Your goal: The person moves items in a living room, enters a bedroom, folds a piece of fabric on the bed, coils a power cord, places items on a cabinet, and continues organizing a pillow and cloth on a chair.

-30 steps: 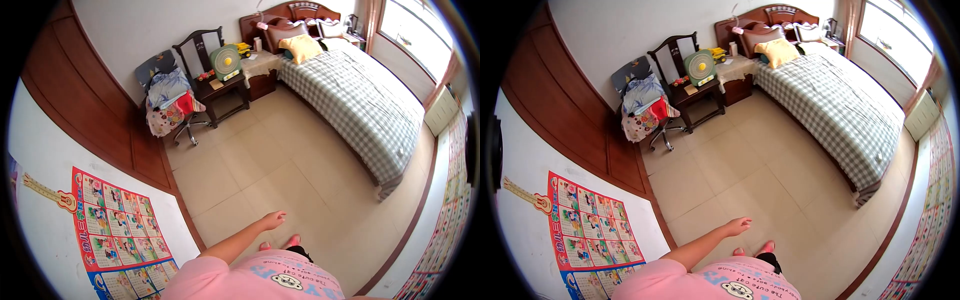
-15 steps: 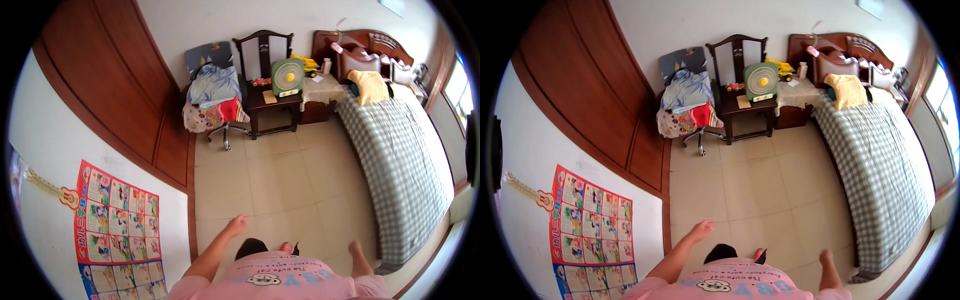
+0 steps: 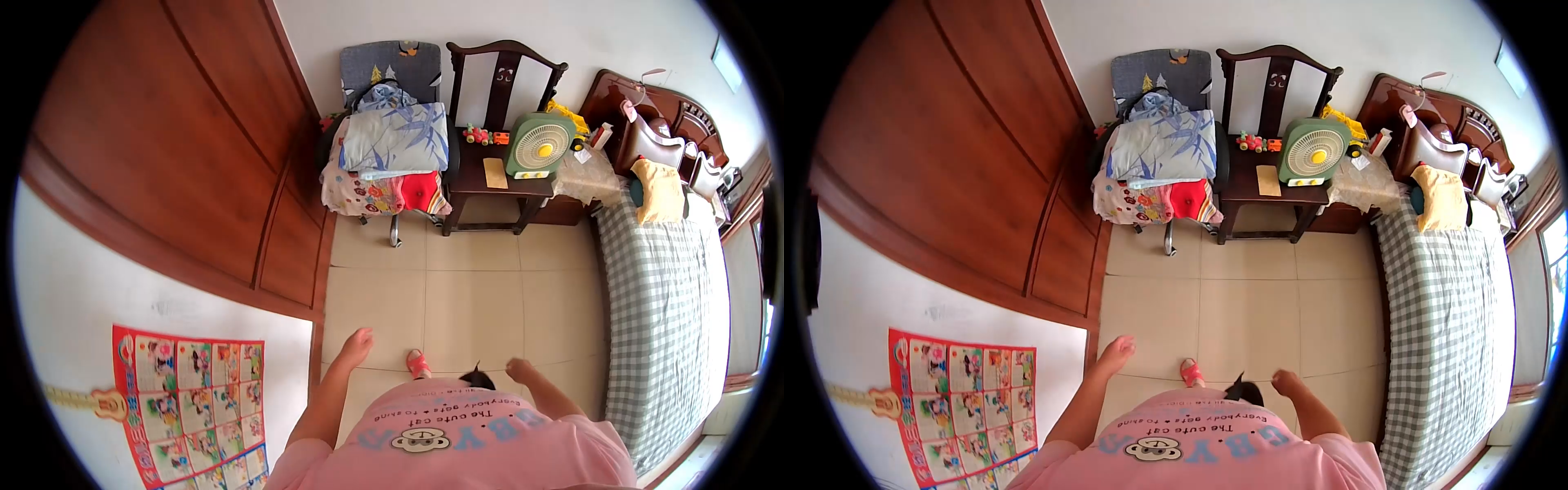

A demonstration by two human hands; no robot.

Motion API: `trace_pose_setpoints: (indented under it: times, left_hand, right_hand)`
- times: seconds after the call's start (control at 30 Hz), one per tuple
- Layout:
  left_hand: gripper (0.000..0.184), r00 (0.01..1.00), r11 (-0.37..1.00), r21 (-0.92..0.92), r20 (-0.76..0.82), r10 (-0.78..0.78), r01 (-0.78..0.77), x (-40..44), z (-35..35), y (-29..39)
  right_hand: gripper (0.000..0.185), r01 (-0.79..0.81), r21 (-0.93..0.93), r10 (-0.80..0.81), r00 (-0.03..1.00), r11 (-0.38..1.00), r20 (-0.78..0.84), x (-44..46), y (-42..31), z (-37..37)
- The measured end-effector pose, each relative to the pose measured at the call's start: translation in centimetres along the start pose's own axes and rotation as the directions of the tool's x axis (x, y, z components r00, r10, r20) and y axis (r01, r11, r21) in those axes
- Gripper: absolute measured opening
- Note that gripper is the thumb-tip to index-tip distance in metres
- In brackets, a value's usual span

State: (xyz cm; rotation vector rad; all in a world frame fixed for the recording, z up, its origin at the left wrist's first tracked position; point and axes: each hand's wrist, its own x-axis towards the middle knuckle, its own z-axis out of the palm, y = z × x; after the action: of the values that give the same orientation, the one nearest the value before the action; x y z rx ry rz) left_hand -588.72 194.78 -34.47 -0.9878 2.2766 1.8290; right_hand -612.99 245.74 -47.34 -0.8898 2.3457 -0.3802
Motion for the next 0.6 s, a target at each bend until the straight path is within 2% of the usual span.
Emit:
trace_pose_setpoints:
  times: [0.03,0.07,0.1,0.17,0.23,0.3,0.33,0.37,0.43,0.47,0.5,0.53,0.57,0.6]
  left_hand:
    - [0.038,0.999,0.999,-0.011,-0.005,0.048,-0.048,1.9,-1.2,2.7]
    - [0.038,0.999,0.999,-0.009,-0.006,0.045,-0.045,3.3,-2.5,4.7]
    - [0.038,0.999,0.999,-0.006,-0.02,0.039,-0.039,5.3,-3.6,6.6]
    - [0.037,0.999,0.999,-0.001,-0.033,0.037,-0.037,9.7,-5.3,8.3]
    - [0.037,0.994,0.993,-0.069,-0.06,0.088,-0.092,14.0,-6.3,8.1]
    - [0.039,0.996,0.997,-0.062,-0.078,0.036,-0.041,17.3,-7.2,8.8]
    - [0.04,0.995,0.998,-0.059,-0.096,-0.017,0.011,19.1,-7.5,9.1]
    - [0.04,0.995,0.998,-0.06,-0.101,-0.014,0.008,20.3,-7.7,9.3]
    - [0.039,0.972,0.983,-0.135,-0.183,-0.147,0.123,23.8,-8.9,11.2]
    - [0.039,0.97,0.982,-0.135,-0.188,-0.155,0.131,25.4,-9.6,12.6]
    - [0.04,0.944,0.953,-0.206,-0.201,-0.262,0.221,26.6,-10.5,13.9]
    - [0.042,0.91,0.914,-0.275,-0.208,-0.36,0.299,28.1,-11.7,14.9]
    - [0.042,0.906,0.91,-0.276,-0.204,-0.371,0.31,29.7,-12.5,15.4]
    - [0.044,0.899,0.914,-0.306,-0.264,-0.349,0.265,31.5,-13.2,15.7]
  right_hand:
    - [0.022,-0.123,-0.086,0.136,0.975,0.989,0.175,-0.6,0.7,0.1]
    - [0.025,-0.219,-0.194,0.273,0.906,0.956,0.324,-1.1,0.7,-0.6]
    - [0.029,-0.273,-0.196,0.33,0.862,0.942,0.385,-1.6,1.3,-1.3]
    - [0.033,0.071,-0.456,0.271,0.721,0.887,0.638,-0.7,1.7,-4.3]
    - [0.035,-0.335,-0.414,0.522,0.678,0.846,0.518,1.1,-1.9,-11.0]
    - [0.039,-0.134,-0.42,0.369,0.749,0.898,0.55,7.2,3.9,-9.9]
    - [0.041,-0.032,-0.423,0.289,0.776,0.905,0.56,10.2,3.7,-11.7]
    - [0.048,-0.53,-0.03,0.497,0.771,0.847,0.399,13.3,3.7,-14.0]
    - [0.052,-0.291,-0.101,0.307,0.923,0.951,0.232,24.0,6.5,-15.3]
    - [0.053,-0.188,-0.11,0.199,0.976,0.976,0.094,30.2,9.8,-13.8]
    - [0.061,-0.104,-0.247,0.155,0.968,0.964,0.197,35.7,4.8,-20.0]
    - [0.052,-0.113,-0.162,0.139,0.977,0.98,0.162,41.6,2.8,-22.6]
    - [0.059,-0.248,0.438,0.276,0.961,0.864,-0.001,46.2,0.9,-24.4]
    - [0.064,-0.264,0.435,0.279,0.96,0.861,0.031,48.9,-6.7,-32.2]
